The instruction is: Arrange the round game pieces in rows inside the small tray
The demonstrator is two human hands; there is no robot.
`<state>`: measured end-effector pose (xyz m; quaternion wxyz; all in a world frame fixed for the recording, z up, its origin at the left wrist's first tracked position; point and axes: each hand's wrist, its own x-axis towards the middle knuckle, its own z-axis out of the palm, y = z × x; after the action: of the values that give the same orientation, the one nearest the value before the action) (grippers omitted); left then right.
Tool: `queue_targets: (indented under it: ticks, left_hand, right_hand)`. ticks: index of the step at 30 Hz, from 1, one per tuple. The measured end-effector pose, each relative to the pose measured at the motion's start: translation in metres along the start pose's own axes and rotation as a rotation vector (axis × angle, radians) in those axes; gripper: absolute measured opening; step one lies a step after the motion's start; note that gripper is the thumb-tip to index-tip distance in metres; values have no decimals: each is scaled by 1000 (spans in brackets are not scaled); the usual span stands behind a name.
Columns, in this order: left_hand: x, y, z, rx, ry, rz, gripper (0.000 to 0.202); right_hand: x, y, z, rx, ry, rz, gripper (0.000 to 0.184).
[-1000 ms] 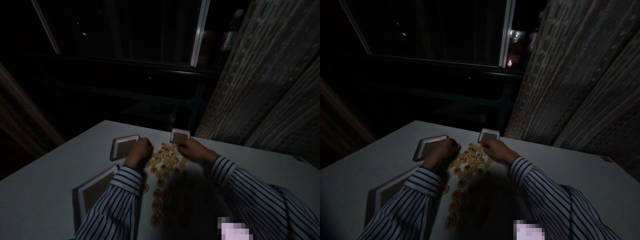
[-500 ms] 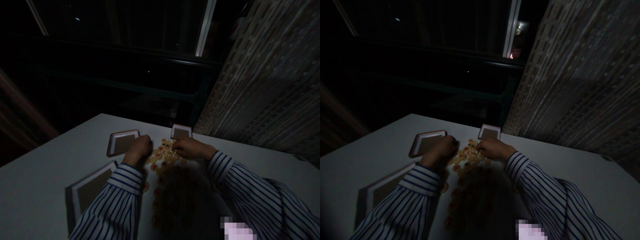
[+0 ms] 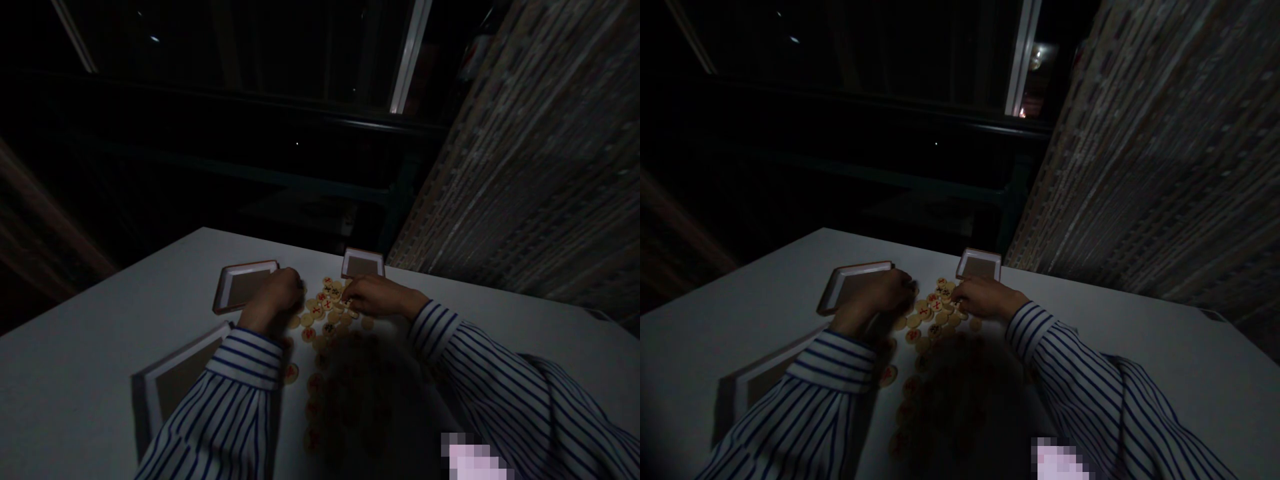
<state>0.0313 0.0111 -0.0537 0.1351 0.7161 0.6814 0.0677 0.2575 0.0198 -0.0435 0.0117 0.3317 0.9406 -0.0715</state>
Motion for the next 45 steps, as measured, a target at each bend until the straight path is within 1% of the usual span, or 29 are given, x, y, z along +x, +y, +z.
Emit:
queue_targets:
  ticks: [3, 6, 11, 16, 19, 21, 26, 30, 33, 36, 40, 42, 45]
  left_hand:
    - [2, -1, -2, 22, 31, 13, 29]
    - [1, -2, -4, 30, 82, 31, 38]
    - [-4, 7, -11, 48, 139, 81, 43]
    - [-7, 22, -19, 62, 133, 124, 42]
    - [-5, 28, -23, 23, 122, 136, 41]
    - [-4, 29, -24, -10, 114, 159, 41]
    - [-2, 25, -22, -23, 104, 198, 42]
    - [-2, 24, -20, -23, 85, 194, 42]
    - [-3, 25, -21, -17, 63, 225, 42]
    - [-6, 25, -22, -18, 19, 261, 41]
    - [-8, 22, -23, -1, -48, 259, 39]
    - [-9, 19, -24, 7, -52, 260, 37]
    - [-10, 17, -24, -10, -51, 267, 35]
  right_hand:
    - [-4, 1, -4, -9, 59, -20, 25]
    - [-15, 4, -8, -13, 111, 0, 24]
    - [-43, 14, -7, -24, 155, 114, 27]
    - [-63, 24, 0, -31, 172, 226, 28]
    - [-65, 32, 6, -13, 232, 346, 28]
    - [-63, 36, 11, 6, 249, 394, 28]
    - [-58, 42, 21, 0, 208, 416, 26]
    - [-60, 42, 21, -38, 172, 408, 26]
    - [-60, 37, 16, -70, 174, 394, 27]
    - [-55, 24, 9, -65, 214, 366, 27]
    - [-34, -2, 5, -2, 190, 236, 26]
    - [-23, -13, 6, 15, 160, 165, 27]
    - [-10, -24, 8, 6, 141, 128, 30]
